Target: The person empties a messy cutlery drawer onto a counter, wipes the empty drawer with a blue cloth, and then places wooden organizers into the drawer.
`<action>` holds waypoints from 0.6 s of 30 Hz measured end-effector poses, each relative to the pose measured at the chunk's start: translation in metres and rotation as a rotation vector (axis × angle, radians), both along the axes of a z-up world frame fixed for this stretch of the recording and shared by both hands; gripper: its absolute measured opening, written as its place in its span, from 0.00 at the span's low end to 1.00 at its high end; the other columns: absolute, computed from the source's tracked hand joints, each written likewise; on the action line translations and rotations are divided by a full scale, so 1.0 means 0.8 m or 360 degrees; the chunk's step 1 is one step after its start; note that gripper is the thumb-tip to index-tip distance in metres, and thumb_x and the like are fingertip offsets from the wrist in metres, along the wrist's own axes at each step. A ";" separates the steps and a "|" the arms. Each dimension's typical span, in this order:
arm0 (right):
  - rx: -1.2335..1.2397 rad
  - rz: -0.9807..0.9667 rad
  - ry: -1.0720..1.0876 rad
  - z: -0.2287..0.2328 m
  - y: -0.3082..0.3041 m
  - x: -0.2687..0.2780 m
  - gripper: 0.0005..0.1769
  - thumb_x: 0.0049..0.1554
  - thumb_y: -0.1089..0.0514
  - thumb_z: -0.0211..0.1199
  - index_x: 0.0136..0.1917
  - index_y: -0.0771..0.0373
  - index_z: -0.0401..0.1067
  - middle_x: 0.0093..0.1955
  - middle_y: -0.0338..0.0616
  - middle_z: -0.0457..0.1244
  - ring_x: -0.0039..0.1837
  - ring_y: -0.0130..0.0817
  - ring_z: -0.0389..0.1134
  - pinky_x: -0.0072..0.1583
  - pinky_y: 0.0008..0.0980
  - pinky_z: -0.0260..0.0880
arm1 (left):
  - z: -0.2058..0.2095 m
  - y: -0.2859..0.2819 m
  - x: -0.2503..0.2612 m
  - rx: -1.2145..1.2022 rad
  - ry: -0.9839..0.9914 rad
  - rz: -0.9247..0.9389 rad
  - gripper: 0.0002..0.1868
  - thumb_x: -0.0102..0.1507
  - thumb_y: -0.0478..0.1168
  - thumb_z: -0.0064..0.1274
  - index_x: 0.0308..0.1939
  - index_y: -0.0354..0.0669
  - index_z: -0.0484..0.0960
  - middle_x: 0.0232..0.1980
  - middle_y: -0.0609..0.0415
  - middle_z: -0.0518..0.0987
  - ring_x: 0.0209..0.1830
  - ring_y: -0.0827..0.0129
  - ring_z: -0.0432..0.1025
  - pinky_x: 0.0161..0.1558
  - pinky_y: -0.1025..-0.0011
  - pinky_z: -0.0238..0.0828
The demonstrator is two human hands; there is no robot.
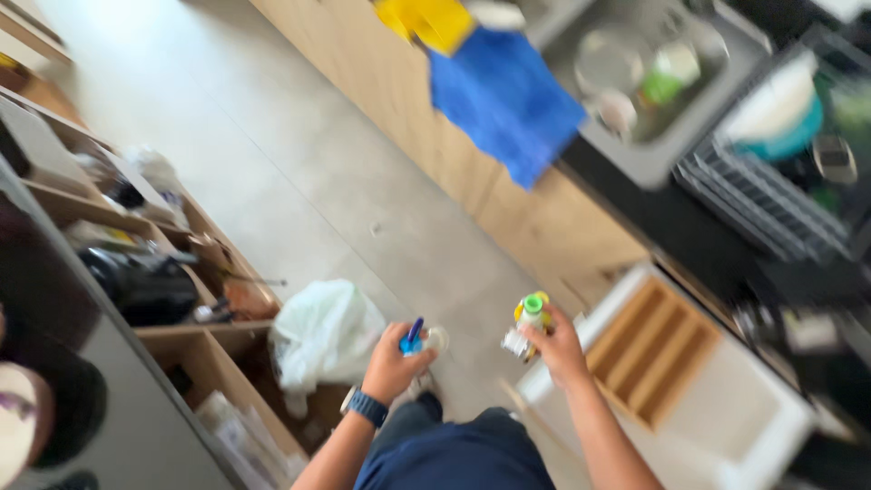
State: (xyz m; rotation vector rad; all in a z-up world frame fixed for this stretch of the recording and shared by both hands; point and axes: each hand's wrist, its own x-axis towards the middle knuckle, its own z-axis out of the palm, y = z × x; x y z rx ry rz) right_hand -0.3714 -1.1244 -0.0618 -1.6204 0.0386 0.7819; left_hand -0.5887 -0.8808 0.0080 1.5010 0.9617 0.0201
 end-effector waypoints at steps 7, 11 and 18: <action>0.0021 0.0125 0.0081 0.018 0.240 0.052 0.23 0.50 0.65 0.74 0.59 0.55 0.75 0.44 0.45 0.69 0.41 0.35 0.70 0.37 0.41 0.74 | 0.014 0.193 0.026 0.0005 -0.0008 0.0341 0.15 0.52 0.39 0.72 0.42 0.48 0.87 0.46 0.55 0.73 0.35 0.70 0.78 0.26 0.70 0.89; 0.0086 0.0096 0.0101 0.008 0.363 0.124 0.28 0.50 0.66 0.73 0.63 0.54 0.73 0.46 0.47 0.69 0.41 0.37 0.71 0.33 0.42 0.72 | 0.045 0.304 0.091 -0.0200 0.0069 0.0423 0.13 0.54 0.39 0.67 0.42 0.48 0.85 0.51 0.56 0.72 0.42 0.67 0.76 0.36 0.66 0.90; 0.0140 0.0131 -0.0126 0.036 0.589 0.316 0.28 0.50 0.65 0.75 0.64 0.59 0.74 0.54 0.44 0.71 0.50 0.33 0.73 0.51 0.35 0.76 | -0.005 0.544 0.281 -0.0020 -0.0085 0.0332 0.14 0.54 0.37 0.70 0.42 0.45 0.85 0.46 0.56 0.73 0.35 0.67 0.78 0.28 0.68 0.90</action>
